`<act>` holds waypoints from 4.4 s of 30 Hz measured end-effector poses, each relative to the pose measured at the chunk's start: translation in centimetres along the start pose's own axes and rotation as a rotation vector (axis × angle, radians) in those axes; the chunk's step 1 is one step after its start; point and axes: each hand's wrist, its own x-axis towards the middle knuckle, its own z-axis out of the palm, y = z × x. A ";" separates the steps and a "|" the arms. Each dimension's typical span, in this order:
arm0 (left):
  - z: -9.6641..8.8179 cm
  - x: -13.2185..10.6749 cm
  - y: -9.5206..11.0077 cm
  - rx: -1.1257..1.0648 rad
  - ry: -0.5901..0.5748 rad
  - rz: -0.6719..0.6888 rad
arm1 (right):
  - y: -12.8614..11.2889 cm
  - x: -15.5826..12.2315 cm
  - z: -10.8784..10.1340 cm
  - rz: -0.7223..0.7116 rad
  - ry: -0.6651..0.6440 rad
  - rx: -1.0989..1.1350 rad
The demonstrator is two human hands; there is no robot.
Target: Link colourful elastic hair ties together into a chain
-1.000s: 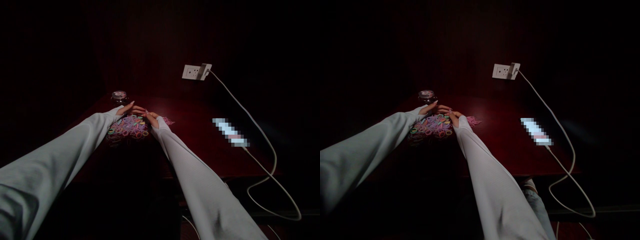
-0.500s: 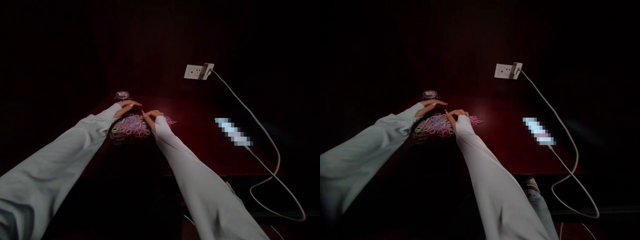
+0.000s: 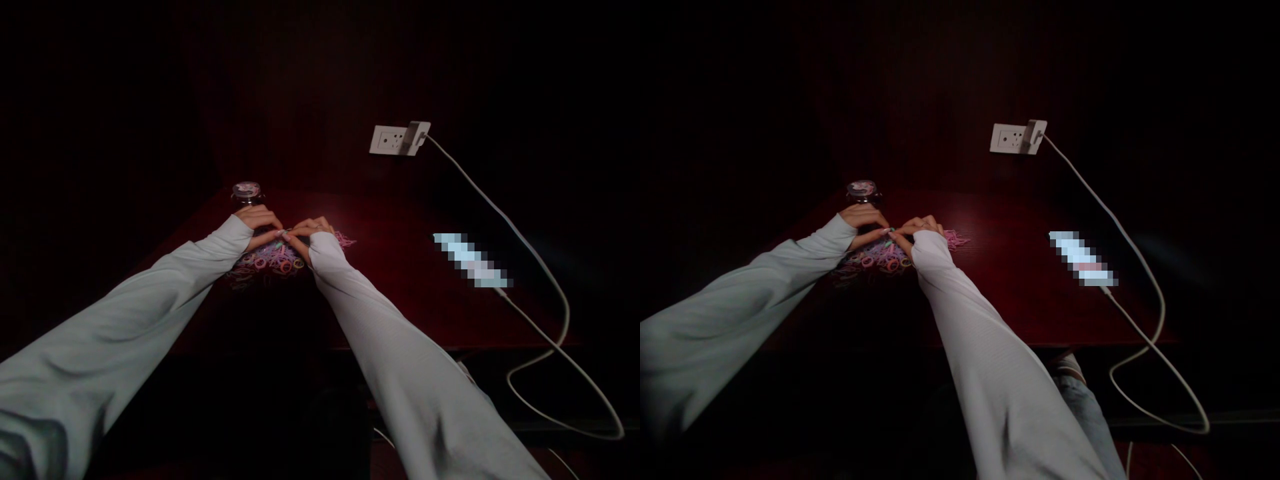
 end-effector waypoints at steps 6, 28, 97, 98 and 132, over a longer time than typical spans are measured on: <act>0.2 -0.3 -0.4 0.030 -0.002 0.006 | -0.1 0.0 -0.4 -0.015 -0.044 -0.040; 0.0 -0.3 -0.2 0.178 0.047 0.044 | -0.5 -0.1 -0.4 0.010 -0.074 -0.194; -0.6 -0.4 0.1 0.149 0.184 -0.063 | -0.5 0.3 0.0 0.194 0.199 -0.231; -0.5 -0.4 0.1 0.148 0.178 -0.057 | -0.5 0.3 -0.2 0.188 0.201 -0.230; -0.3 -0.6 0.0 0.184 0.162 -0.026 | 8.6 -1.7 -8.6 0.079 0.147 -0.616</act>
